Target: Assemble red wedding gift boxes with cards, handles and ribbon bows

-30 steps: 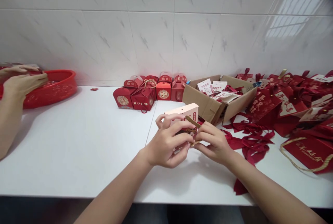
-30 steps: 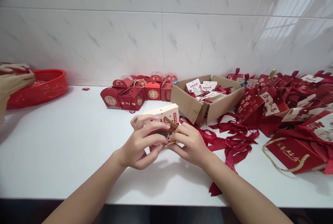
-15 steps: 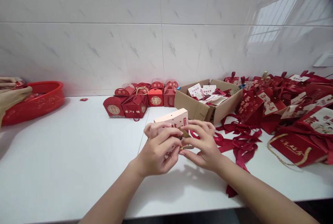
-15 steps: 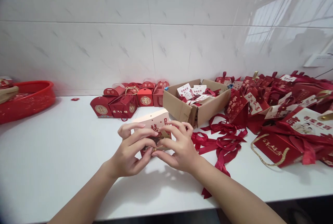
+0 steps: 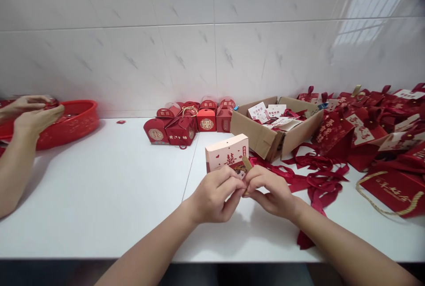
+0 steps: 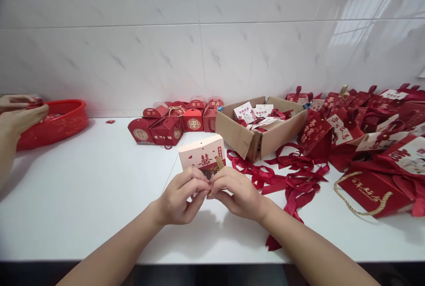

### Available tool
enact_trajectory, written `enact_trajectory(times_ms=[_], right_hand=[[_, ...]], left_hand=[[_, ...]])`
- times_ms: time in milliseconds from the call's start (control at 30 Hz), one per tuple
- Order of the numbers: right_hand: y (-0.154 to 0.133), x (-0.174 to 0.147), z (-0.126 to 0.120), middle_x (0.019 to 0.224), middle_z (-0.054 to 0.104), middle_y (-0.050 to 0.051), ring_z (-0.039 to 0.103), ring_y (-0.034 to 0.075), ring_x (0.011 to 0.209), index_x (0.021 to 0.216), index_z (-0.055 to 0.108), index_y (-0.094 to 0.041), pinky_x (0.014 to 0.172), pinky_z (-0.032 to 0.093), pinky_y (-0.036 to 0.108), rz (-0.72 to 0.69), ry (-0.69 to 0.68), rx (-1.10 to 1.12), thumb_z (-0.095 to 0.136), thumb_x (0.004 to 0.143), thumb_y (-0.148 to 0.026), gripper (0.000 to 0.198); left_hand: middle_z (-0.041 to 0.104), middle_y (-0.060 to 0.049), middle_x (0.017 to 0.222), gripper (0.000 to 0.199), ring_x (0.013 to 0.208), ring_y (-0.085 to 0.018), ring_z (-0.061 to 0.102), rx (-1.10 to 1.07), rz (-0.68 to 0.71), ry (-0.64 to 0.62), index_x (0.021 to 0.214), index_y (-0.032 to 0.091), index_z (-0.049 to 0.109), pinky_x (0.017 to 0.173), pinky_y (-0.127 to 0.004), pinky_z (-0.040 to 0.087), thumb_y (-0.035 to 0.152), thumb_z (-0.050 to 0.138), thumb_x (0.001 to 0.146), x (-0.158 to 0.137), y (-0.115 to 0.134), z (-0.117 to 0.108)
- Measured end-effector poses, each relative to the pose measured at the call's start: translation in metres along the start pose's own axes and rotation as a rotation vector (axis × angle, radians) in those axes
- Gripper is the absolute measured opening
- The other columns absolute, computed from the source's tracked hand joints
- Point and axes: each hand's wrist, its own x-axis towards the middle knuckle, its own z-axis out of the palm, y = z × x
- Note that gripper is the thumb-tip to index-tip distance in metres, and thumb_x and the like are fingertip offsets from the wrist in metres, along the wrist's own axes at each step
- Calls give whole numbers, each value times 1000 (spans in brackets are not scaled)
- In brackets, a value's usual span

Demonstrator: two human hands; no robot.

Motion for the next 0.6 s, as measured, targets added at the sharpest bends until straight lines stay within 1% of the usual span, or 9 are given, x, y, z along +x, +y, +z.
enact_trajectory(times_ms=[100,200,267,333,400,467,533,600], right_hand=[[-1,2,-1,74,63,3,60,14,70,82,57,-20,63,51,26,108,-2,151,61,80,-9,12],[2,1,-4,73,65,2,61,13,68,78,60,-20,62,51,25,228,-46,285,64,79,-10,11],[5,0,-7,72,66,2,62,13,67,76,61,-20,62,51,25,306,-85,338,66,78,-11,11],[8,-1,-10,71,66,2,62,13,66,75,63,-20,62,51,25,341,-121,339,66,78,-11,9],[11,-1,-14,71,66,3,61,14,66,75,64,-19,62,50,26,319,-157,290,64,79,-12,9],[13,-1,-17,72,64,3,60,13,67,76,64,-19,62,49,25,259,-178,235,61,81,-10,10],[14,0,-19,73,62,4,59,12,68,77,65,-18,61,48,24,202,-181,184,60,82,-9,12],[12,0,-19,74,60,4,57,11,67,78,65,-18,60,47,23,168,-168,138,60,82,-8,12]], left_hand=[[59,-5,72,12,64,-14,53,-26,-33,-45,88,17,55,56,-26,44,9,49,81,1,0,-2],[61,-4,70,12,60,-13,53,-101,-121,-80,87,17,58,55,-26,43,13,47,84,2,2,-3],[61,-5,69,13,60,-13,54,-193,-246,-92,84,17,60,56,-25,44,17,47,86,3,4,-3],[60,-5,68,16,58,-12,54,-305,-424,-105,82,15,61,54,-24,44,21,47,87,4,7,-1],[58,-5,69,19,53,-10,54,-422,-611,-118,80,14,61,50,-22,43,26,49,87,4,10,2],[57,-4,71,21,48,-8,52,-532,-741,-106,79,13,60,46,-21,42,30,51,86,4,12,6],[56,-3,71,22,44,-7,50,-610,-803,-66,79,12,58,42,-20,40,33,52,85,3,13,9],[55,-2,69,23,42,-6,49,-669,-833,-30,78,12,57,41,-19,39,34,53,84,4,14,11]])
